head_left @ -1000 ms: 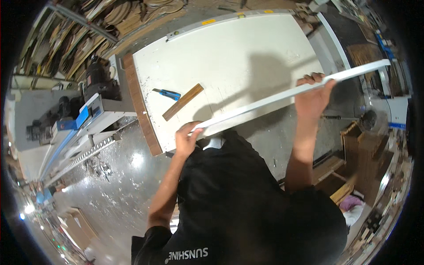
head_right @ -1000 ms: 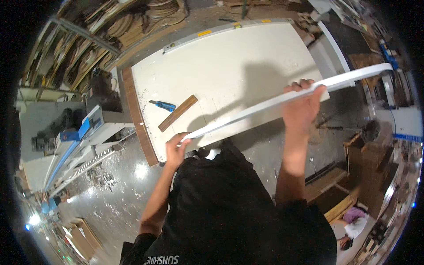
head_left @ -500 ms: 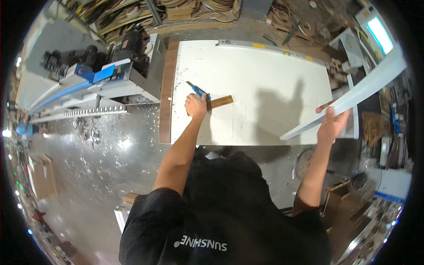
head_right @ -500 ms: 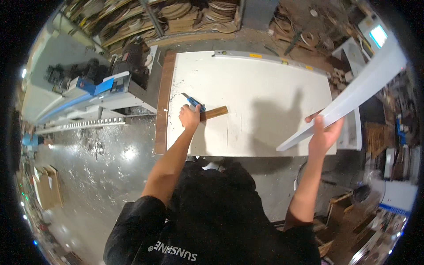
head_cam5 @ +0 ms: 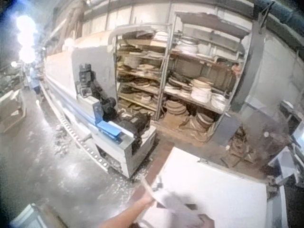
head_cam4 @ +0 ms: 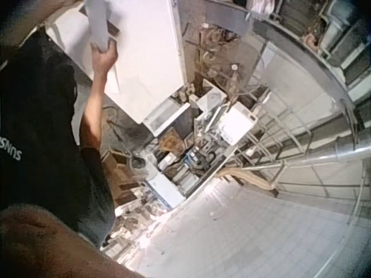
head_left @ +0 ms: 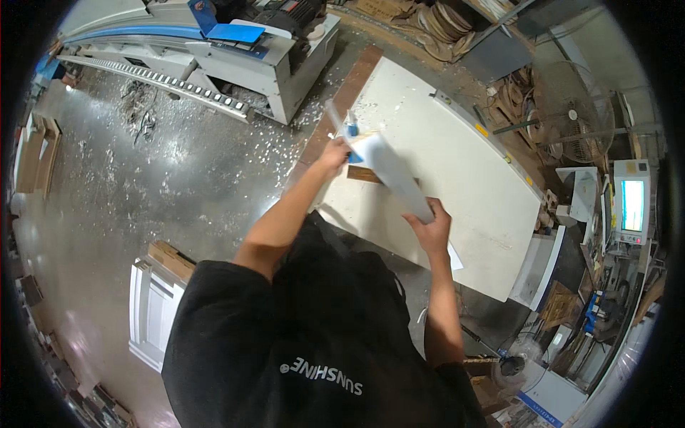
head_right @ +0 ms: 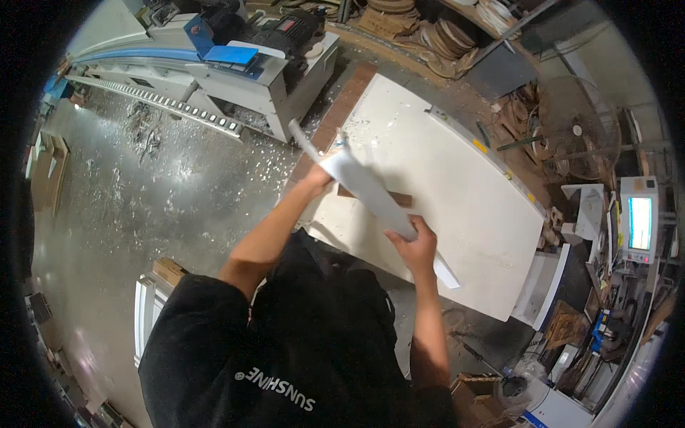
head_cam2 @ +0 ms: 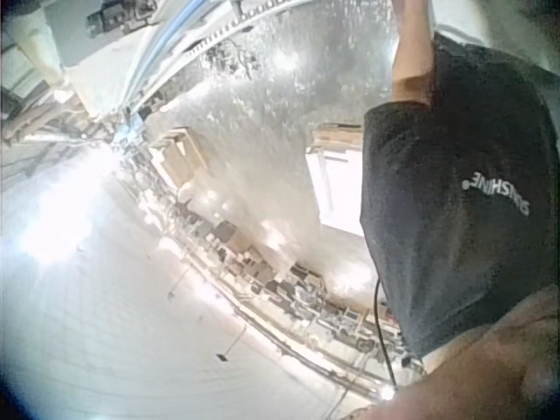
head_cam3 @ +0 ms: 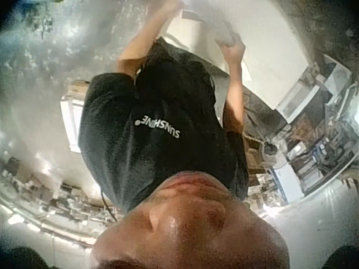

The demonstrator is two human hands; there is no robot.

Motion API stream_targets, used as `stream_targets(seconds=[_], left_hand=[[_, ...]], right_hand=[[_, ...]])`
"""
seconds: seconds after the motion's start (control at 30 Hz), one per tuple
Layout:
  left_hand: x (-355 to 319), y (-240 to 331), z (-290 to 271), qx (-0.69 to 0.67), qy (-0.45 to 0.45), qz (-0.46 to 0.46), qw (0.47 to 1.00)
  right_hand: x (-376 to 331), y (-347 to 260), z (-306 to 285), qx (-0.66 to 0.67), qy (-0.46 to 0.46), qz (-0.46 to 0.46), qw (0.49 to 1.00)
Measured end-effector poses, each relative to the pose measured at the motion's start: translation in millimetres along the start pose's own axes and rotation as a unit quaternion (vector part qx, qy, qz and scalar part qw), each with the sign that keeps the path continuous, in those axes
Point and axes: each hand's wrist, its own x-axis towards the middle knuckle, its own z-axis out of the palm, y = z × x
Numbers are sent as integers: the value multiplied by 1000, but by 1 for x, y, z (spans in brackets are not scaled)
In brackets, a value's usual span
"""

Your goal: Cleaning and preparing white furniture trim strips and wooden blocks in a manufacturing facility.

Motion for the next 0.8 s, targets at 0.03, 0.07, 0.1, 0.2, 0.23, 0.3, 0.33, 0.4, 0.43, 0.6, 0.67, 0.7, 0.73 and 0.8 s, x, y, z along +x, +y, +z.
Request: stream_targets(seconds=[0.03,0.07,0.1,0.2,0.23,0.3,0.33,0.4,0.43,0.6,0.67,0.7,0.73,0.8], left_hand=[[-18,19,-33,-26,-5,-2,1000],[-47,40,-46,-53,20,20,998],[-68,53,-82,-49,74,17,996],[-132,86,-177,36,202,47,978],[-150,96,-196,48,235,42,970],[-172,111,-225,22,292,61,954],[-178,116,-237,26,298,55,953],[-189,126,-257,-40,299,103,948],[-191,133,-250,-35,298,94,949],[-197,118,-258,269,241,125,924],[-200,105,-250,330,203,115,915],[-198,104,-232,337,210,52,916],[-198,100,-224,345,221,-9,912],[-190,95,-216,354,218,17,910]], right_hand=[[3,-2,19,-40,-45,-17,998],[3,2,37,-87,-84,-29,992],[3,4,57,-81,-91,-25,992],[2,7,117,-103,-175,-68,977],[3,8,134,-97,-179,-62,977],[4,11,171,-118,-242,-50,962],[0,34,196,-147,-213,-98,961],[-2,41,222,-156,-201,-121,959],[0,47,231,-167,-192,-138,957],[-12,41,253,-209,-151,-137,956],[-14,36,256,-233,-134,-148,952],[-15,39,257,-263,-112,-162,945],[-17,39,258,-268,-128,-145,944],[-15,38,257,-269,-141,-143,942]])
